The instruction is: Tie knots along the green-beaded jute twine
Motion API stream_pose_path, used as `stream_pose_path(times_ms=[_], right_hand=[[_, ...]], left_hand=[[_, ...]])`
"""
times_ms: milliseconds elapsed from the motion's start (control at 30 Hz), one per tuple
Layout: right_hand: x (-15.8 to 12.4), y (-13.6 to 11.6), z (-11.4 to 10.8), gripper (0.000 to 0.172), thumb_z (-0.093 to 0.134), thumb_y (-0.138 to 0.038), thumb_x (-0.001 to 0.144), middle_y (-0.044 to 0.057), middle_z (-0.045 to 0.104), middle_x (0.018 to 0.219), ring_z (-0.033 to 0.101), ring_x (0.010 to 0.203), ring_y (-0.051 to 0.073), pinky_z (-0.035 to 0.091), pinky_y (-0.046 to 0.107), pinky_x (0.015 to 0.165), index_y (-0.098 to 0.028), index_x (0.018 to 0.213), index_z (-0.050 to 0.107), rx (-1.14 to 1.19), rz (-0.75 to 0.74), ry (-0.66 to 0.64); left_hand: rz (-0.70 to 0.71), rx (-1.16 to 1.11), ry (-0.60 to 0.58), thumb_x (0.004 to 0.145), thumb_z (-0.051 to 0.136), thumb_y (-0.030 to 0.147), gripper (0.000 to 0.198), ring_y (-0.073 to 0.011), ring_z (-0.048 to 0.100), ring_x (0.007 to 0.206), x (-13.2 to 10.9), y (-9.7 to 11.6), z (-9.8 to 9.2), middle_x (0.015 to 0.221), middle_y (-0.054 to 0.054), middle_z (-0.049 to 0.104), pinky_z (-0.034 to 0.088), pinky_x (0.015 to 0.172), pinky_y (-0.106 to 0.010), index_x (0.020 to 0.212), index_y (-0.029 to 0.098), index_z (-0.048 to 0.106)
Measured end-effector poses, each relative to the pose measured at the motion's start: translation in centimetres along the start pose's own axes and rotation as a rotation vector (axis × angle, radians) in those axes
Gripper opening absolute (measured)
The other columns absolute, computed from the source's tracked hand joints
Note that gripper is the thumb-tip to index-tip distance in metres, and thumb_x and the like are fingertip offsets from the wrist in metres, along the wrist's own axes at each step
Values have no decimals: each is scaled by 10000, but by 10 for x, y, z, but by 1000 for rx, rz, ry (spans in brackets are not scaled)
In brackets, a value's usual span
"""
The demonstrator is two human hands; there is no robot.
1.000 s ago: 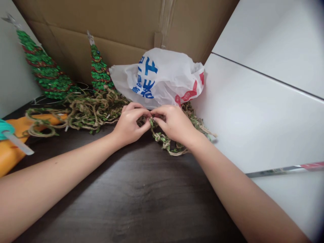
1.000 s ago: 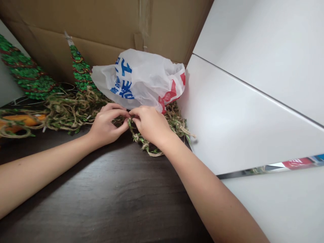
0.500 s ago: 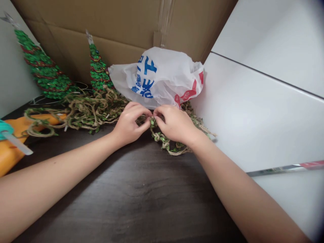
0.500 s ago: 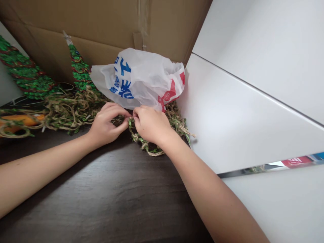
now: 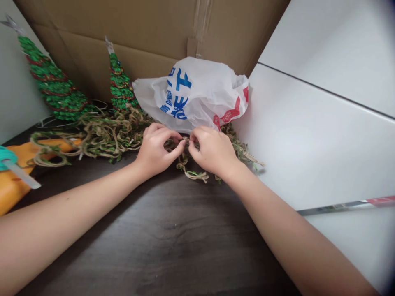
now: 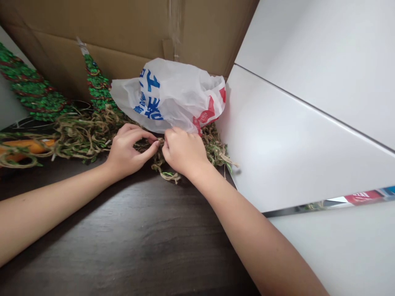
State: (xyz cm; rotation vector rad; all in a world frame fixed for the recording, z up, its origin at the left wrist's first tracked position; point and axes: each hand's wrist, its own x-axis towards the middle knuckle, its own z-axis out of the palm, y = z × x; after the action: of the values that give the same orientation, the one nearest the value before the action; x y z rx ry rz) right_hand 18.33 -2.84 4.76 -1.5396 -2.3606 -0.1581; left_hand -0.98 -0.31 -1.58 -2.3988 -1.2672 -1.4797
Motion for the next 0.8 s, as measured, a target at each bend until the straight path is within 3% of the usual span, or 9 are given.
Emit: stream_pose_path(times_ms=[400,800], right_hand=[[-1,-3,2,249,502,-233,1065,118,779,1181,696,996,253,423,365,843,-172,1128,734,33,-46,-57],[-3,-4,2,274,502,-198,1060,111,776,1219,698,1104,271,418,412,979,-189,1175,751,13,-109,-42]], left_hand=[[-12,-133,-22,943,684,341,197,-267,751,954,2,-3,2,890,-63,834,612,927,-431,884,228,835],[-80,-174,-61,854,707,292,127,-258,743,910,3,-4,2,824,-53,794,614,877,-407,770,229,778]])
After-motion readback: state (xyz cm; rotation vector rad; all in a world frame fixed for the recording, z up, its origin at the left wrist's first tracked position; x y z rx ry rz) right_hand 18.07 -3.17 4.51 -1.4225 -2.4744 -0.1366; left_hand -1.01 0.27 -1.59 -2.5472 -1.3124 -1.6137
